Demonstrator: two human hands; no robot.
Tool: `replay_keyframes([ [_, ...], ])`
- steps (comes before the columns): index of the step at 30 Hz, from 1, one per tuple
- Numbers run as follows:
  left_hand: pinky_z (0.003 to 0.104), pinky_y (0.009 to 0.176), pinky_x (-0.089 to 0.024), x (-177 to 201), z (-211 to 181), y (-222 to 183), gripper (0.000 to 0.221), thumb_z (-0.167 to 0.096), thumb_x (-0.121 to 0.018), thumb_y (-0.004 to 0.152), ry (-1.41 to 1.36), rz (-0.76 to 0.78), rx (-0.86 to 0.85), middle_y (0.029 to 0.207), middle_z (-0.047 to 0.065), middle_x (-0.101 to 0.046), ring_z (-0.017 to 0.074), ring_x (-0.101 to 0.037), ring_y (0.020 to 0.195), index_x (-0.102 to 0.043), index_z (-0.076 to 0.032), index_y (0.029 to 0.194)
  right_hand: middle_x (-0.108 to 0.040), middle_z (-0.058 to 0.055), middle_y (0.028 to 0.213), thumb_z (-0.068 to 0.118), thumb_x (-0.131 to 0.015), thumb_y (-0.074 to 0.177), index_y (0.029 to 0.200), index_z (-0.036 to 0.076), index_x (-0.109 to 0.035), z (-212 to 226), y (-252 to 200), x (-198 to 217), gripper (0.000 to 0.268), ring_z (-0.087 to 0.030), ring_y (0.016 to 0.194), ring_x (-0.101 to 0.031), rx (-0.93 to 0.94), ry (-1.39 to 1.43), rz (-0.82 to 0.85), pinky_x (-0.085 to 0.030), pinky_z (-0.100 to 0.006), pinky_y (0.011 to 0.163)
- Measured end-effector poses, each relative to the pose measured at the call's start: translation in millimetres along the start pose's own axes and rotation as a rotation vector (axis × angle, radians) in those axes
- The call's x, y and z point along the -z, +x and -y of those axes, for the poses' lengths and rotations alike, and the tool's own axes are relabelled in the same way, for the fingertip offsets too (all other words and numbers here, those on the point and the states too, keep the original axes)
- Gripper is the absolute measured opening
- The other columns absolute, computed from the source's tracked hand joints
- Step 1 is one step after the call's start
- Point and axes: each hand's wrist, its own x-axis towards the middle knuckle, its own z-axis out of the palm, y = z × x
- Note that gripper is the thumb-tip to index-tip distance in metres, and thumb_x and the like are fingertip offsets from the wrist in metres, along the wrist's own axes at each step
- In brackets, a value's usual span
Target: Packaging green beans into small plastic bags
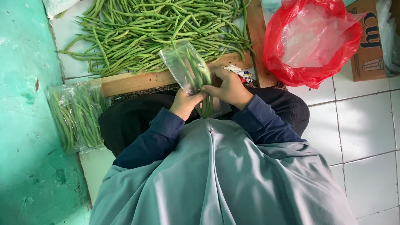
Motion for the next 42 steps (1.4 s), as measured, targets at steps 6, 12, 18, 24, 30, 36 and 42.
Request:
replay_keyframes([
  [6,0.038,0.047,-0.064,-7.5,-15.3,-6.1,0.021,-0.003,-0.078,0.089,-0.113,-0.036,0.072,0.094,0.016,-0.076,0.0255,-0.076,0.074,-0.071,0.003,0.109,-0.064,-0.003,0.063,0.013,-0.080,0.082,0.094,0.009,-0.073,-12.1,0.6,-4.6,0.015,-0.013,0.059,-0.062,-0.089,0.082,-0.052,-0.046,-0.026,0.052],
  [12,0.033,0.071,-0.063,13.7,9.4,-2.0,0.025,0.003,-0.076,0.087,-0.052,-0.019,0.026,0.100,0.009,-0.074,0.0145,-0.069,0.091,-0.071,-0.001,0.111,-0.062,-0.003,0.069,0.006,-0.074,0.086,0.106,0.006,-0.073,-41.6,-1.3,-14.1,0.020,-0.011,0.063,-0.060,-0.138,0.200,-0.131,-0.047,-0.024,0.054],
  [18,0.034,0.086,-0.060,2.6,9.9,-8.1,0.042,0.004,-0.084,0.081,-0.067,-0.001,0.066,0.109,0.011,-0.076,0.0170,-0.070,0.103,-0.068,-0.004,0.120,-0.061,-0.007,0.070,0.000,-0.078,0.085,0.104,0.001,-0.070,-28.4,-1.2,-9.1,0.020,-0.013,0.063,-0.060,-0.093,0.240,-0.156,-0.046,-0.024,0.054],
  [24,0.034,0.083,-0.060,-14.2,-18.2,-8.2,0.042,0.003,-0.090,0.073,0.037,-0.041,0.074,0.102,0.008,-0.076,0.0149,-0.069,0.095,-0.070,-0.004,0.109,-0.063,-0.007,0.069,-0.001,-0.080,0.087,0.099,-0.001,-0.068,-32.4,-0.9,-13.4,0.017,-0.011,0.062,-0.065,-0.168,0.424,-0.132,-0.051,-0.021,0.055],
  [30,0.031,0.076,-0.061,-20.3,-28.7,-3.6,0.029,-0.001,-0.086,0.077,0.121,-0.047,0.062,0.094,0.007,-0.078,0.0121,-0.072,0.088,-0.072,-0.005,0.103,-0.066,-0.003,0.077,0.007,-0.077,0.093,0.106,0.002,-0.070,-42.6,3.3,-16.4,0.016,-0.007,0.072,-0.064,-0.206,0.541,-0.133,-0.053,-0.020,0.063],
  [36,0.037,0.089,-0.058,-10.0,-25.8,-7.5,0.035,-0.006,-0.090,0.079,0.230,0.002,0.013,0.103,0.012,-0.079,0.0159,-0.071,0.100,-0.075,-0.005,0.110,-0.067,-0.010,0.082,-0.001,-0.071,0.096,0.106,-0.004,-0.069,-39.6,-8.9,-11.3,0.011,-0.012,0.080,-0.064,-0.052,0.604,-0.089,-0.053,-0.025,0.067],
  [42,0.043,0.092,-0.056,-7.4,-51.4,-1.3,0.030,-0.019,-0.091,0.081,0.535,-0.038,-0.230,0.105,0.011,-0.078,0.0289,-0.072,0.106,-0.080,-0.011,0.108,-0.068,-0.018,0.090,-0.003,-0.079,0.088,0.104,-0.005,-0.071,37.3,-17.0,25.1,0.017,-0.026,0.081,-0.068,0.201,0.326,-0.018,-0.057,-0.034,0.069],
])
